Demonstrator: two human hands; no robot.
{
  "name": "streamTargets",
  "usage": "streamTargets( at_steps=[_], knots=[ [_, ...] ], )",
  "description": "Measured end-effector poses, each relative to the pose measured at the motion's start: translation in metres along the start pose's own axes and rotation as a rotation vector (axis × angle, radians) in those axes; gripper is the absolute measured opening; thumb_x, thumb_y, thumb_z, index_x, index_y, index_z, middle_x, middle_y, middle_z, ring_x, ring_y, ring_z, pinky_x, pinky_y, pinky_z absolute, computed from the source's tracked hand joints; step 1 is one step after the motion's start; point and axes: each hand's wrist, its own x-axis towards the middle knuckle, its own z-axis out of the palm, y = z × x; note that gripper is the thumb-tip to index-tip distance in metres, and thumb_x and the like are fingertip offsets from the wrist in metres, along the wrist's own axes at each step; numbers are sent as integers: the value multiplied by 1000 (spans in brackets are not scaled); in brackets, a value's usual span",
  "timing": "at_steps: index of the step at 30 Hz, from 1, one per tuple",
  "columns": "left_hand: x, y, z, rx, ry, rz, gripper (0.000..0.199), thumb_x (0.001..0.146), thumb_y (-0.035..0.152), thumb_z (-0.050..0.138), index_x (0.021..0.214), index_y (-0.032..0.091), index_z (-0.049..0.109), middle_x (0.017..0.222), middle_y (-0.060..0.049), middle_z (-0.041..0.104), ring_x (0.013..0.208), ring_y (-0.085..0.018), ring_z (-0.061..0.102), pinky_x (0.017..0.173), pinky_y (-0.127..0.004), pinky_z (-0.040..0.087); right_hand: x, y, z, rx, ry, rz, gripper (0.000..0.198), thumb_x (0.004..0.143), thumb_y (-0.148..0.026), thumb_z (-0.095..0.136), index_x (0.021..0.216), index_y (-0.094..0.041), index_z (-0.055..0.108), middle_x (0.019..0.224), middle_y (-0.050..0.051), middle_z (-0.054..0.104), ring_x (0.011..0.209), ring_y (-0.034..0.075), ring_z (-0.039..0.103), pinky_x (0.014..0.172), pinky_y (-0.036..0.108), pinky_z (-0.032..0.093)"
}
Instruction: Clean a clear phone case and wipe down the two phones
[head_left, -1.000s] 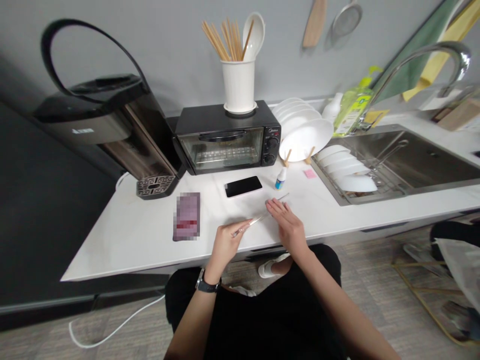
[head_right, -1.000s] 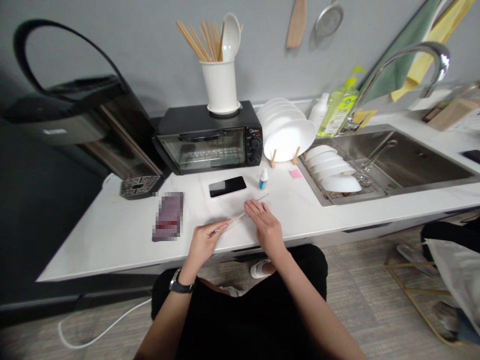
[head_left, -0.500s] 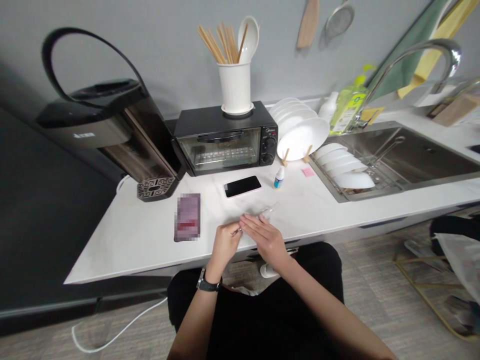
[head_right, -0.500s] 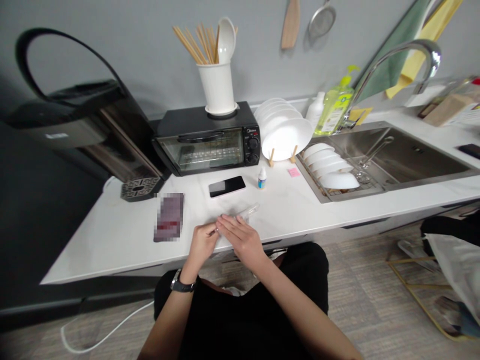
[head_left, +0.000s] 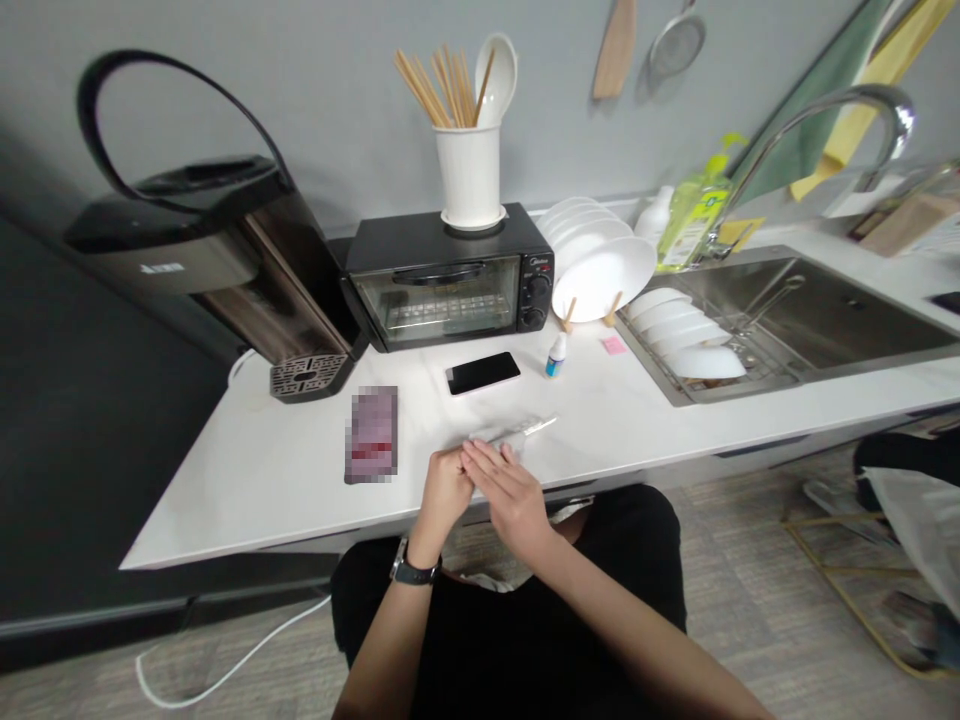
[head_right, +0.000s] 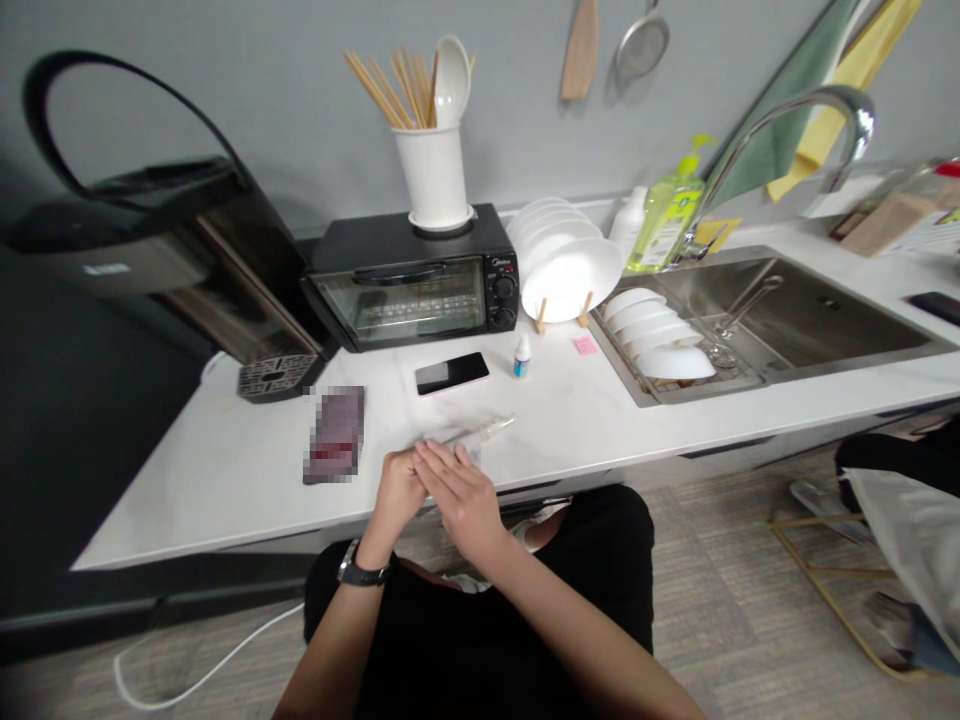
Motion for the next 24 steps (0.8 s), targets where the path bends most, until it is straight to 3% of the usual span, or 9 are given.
streamTargets(
  at_steps=[3,6,10,12,14,17,19,22,24],
  knots=[
    [-1,-3,-1,15,0,5,44,96,17,53,53,22,61,54,-5,71,48,-19,65,49,-30,50,0,-7,2,9,-18,-29,82,99,3,33,175,-26,28,153,6,67,149,19,57,128,45,49],
    [-1,-2,0,6,-16,10,40,96,18,56,57,21,66,56,-3,72,51,-18,66,53,-28,53,0,11,-9,2,-38,-82,79,100,4,34,174,-24,34,152,7,70,149,19,58,129,43,47],
    [-1,3,2,-41,-43,3,26,100,25,62,94,21,87,89,-3,88,79,-21,82,77,-27,66,0,52,-35,-65,-3,-60,82,99,8,35,173,-27,35,151,9,71,150,19,57,130,46,45],
    [-1,6,3,-81,-62,-16,28,102,28,63,114,25,87,111,-4,88,96,-24,85,88,-31,69,2,70,-46,-99,1,-1,82,97,9,34,171,-26,39,153,11,69,152,21,55,132,49,43],
    [0,7,4,-101,-63,-31,29,102,29,64,119,28,87,117,-4,87,101,-26,86,89,-33,70,5,77,-51,-123,-9,58,84,95,9,33,171,-26,41,155,12,67,154,23,52,132,52,42],
    [0,7,4,-72,-26,-30,25,100,30,66,110,26,89,108,-4,89,95,-27,86,87,-34,71,6,62,-39,-114,-12,84,87,95,8,32,174,-29,33,157,10,66,154,25,52,131,54,45],
    [1,5,4,-38,-5,-26,24,98,26,65,91,22,88,88,-5,88,79,-25,85,77,-32,71,6,38,-23,-74,-6,68,88,97,5,32,176,-32,22,158,8,65,152,25,54,129,54,48],
    [0,-1,1,18,18,-19,39,96,20,58,59,16,73,58,-5,76,52,-18,73,56,-26,62,6,2,0,5,-52,56,88,101,-1,32,177,-38,7,159,3,62,150,23,57,128,54,50],
    [0,-3,0,44,23,-13,51,99,21,49,50,14,64,52,-5,72,47,-15,69,53,-24,56,6,-9,6,34,-89,59,87,103,-3,30,176,-41,4,161,1,60,149,21,58,128,52,52]
  ],
)
